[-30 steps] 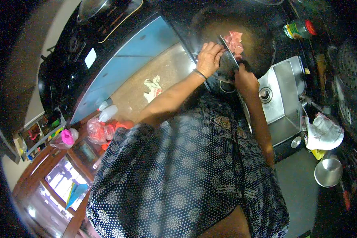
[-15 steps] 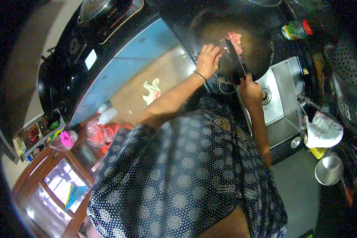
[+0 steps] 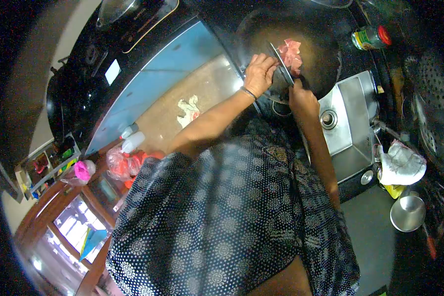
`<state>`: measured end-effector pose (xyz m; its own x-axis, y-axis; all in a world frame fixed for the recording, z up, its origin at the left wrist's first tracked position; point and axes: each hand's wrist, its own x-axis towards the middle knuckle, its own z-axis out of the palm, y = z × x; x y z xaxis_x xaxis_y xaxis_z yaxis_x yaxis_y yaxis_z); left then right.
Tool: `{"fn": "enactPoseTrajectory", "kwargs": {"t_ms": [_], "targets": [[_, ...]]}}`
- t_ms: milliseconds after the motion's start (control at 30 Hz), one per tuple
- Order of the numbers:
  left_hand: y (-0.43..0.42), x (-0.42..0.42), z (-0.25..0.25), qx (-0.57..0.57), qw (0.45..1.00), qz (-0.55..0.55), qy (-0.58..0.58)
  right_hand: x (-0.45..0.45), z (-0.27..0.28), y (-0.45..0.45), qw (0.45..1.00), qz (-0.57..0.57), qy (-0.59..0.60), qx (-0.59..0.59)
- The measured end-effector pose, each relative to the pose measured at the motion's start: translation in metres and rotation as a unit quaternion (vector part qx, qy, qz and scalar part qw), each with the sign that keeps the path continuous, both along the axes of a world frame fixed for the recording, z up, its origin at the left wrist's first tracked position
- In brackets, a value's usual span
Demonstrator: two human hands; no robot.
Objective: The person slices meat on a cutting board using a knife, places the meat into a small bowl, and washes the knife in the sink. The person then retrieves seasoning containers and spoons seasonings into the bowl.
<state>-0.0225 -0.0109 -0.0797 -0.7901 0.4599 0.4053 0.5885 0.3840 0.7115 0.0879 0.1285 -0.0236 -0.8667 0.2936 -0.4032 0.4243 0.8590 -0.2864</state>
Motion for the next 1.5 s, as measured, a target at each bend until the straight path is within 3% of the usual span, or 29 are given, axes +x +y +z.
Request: {"fn": "enactPoseTrajectory", "kwargs": {"t_ms": [233,300,533,800,933,1000,1100,1267,1333,1367,1500], "targets": [[0.002,0.001,0.002,0.009,1.0,0.003,0.0,-0.014,0.004,-0.003,0.998,0.02,0.06,-0.001],[0.001,0.0,-0.001,0.009,1.0,0.011,-0.001,0.005,-0.004,0.005,1.0,0.014,-0.007,-0.015],[0.0,0.002,-0.002,0.003,1.0,0.012,-0.004,0.045,0.006,0.008,0.999,-0.049,0.005,0.004],[0.0,0.0,-0.003,0.008,1.0,0.008,-0.003,0.032,0.015,0.003,1.0,-0.013,0.006,0.007],[-0.002,-0.001,-0.003,0.004,1.0,-0.005,0.013,0.011,-0.006,0.008,1.0,0.003,-0.023,0.013],[-0.001,-0.002,-0.003,0.007,1.0,-0.009,0.006,-0.008,-0.014,0.002,0.999,0.011,0.019,-0.034],[-0.003,-0.001,-0.001,0.008,1.0,-0.009,-0.006,-0.022,0.002,-0.006,0.999,0.023,0.024,0.005],[-0.003,0.003,0.005,0.037,0.999,0.001,-0.035,0.009,-0.008,0.003,0.999,0.019,0.044,-0.018],[-0.002,0.003,0.002,0.04,0.998,0.007,-0.054,0.026,-0.003,0.008,1.0,-0.017,-0.009,-0.014],[-0.002,0.003,-0.001,0.036,0.999,0.012,-0.039,0.037,-0.004,0.009,0.999,-0.014,0.032,0.004],[-0.001,0.004,-0.003,0.022,0.999,0.021,-0.019,0.038,0.015,0.009,0.999,-0.042,0.01,0.006]]}}
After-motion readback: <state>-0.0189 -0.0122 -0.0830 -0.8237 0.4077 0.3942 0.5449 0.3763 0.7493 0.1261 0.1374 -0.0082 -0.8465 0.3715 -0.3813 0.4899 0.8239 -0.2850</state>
